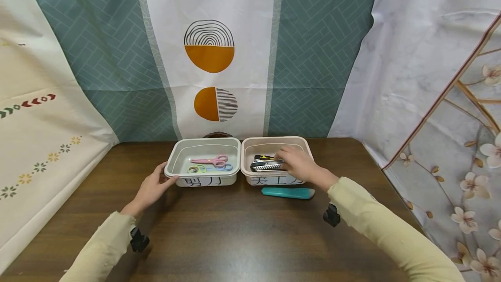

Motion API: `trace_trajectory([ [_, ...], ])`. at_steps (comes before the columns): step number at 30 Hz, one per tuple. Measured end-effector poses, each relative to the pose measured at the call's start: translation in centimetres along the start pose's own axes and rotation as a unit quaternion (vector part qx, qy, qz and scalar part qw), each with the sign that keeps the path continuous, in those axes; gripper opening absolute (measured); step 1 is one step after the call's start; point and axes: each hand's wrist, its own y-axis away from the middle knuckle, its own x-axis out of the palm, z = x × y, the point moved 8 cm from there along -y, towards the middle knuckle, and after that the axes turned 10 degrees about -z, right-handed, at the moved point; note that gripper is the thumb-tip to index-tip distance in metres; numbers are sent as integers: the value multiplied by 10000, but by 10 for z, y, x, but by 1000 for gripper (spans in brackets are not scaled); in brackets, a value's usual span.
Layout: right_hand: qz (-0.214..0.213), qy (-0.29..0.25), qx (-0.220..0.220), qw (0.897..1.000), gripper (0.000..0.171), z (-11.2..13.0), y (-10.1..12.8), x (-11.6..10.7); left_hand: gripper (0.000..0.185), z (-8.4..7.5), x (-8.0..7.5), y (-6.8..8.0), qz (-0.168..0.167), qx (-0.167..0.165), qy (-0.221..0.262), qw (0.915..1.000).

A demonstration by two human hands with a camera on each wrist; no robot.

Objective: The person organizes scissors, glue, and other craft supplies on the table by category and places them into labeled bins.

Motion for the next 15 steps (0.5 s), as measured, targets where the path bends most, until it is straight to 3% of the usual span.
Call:
trace_trajectory([
  [15,119,292,391,9987,21,-30,-3,11,72,1,0,1,1,-31,-24,10000],
])
